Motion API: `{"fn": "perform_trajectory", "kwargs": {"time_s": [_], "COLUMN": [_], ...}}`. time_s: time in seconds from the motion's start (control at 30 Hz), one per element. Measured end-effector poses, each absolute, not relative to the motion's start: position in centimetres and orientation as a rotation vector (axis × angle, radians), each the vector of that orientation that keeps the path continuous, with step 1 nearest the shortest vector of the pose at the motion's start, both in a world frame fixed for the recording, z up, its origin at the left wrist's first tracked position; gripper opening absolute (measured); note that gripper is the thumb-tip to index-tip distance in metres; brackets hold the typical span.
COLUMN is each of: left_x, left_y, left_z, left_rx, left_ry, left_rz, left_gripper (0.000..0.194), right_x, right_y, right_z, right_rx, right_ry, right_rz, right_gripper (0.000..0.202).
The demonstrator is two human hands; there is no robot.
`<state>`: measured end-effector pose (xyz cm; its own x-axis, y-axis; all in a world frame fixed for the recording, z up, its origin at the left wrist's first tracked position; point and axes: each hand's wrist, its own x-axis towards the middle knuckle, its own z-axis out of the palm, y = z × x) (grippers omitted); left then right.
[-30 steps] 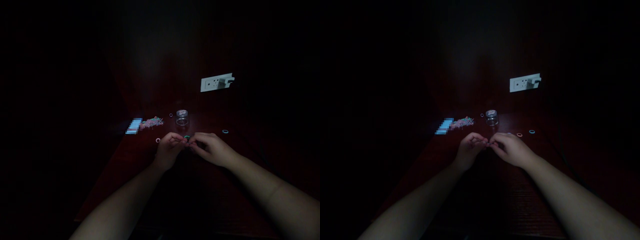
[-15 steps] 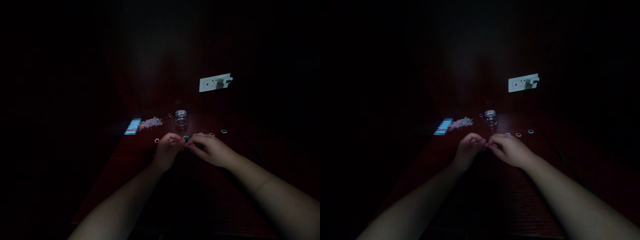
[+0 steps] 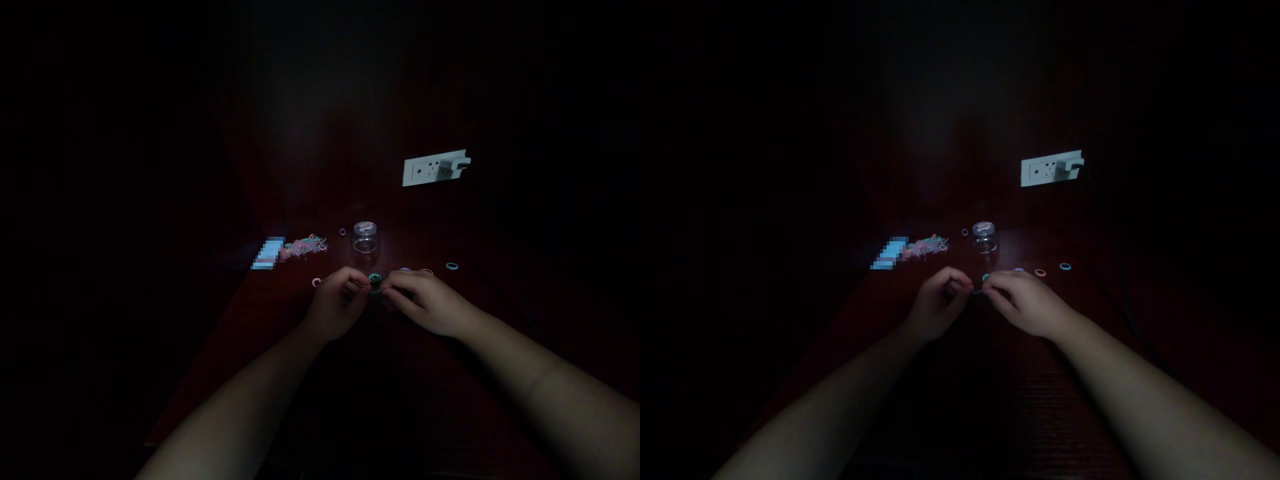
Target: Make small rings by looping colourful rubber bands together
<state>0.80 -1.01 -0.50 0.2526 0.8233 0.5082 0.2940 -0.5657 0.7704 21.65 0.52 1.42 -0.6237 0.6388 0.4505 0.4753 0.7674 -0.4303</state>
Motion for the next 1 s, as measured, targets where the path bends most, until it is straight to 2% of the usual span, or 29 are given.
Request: {"fn": "perform_trajectory", "kwargs": {"time_s": [0.17, 0.33, 0.83, 1.0], "left_x": [0.2, 0.3, 0.4, 0.5], "left_y": [-1.2, -1.5, -1.3, -1.2], "left_z": [0.1, 0.8, 0.7, 0.5], "left_rx": [2.23, 2.356, 2.352, 2.35], "left_ry": [1.039, 1.107, 1.074, 1.049], "left_rz": [1.22, 1.115, 1.123, 1.136], "left_gripper": [0.021, 0.009, 0.013, 0.013], "right_x": [21.5, 21.6, 21.7, 21.7], "right_y": [0.5, 0.4, 0.3, 0.6], "right_z": [1.5, 1.5, 1.4, 1.2], "right_rx": [-0.862, -0.874, -0.859, -0.825], "right_ry": [-2.359, -2.374, -2.351, -2.333], "right_rz": [0.376, 0.385, 0.481, 0.455], "right_gripper": [0.02, 0.02, 0.013, 0.017]}}
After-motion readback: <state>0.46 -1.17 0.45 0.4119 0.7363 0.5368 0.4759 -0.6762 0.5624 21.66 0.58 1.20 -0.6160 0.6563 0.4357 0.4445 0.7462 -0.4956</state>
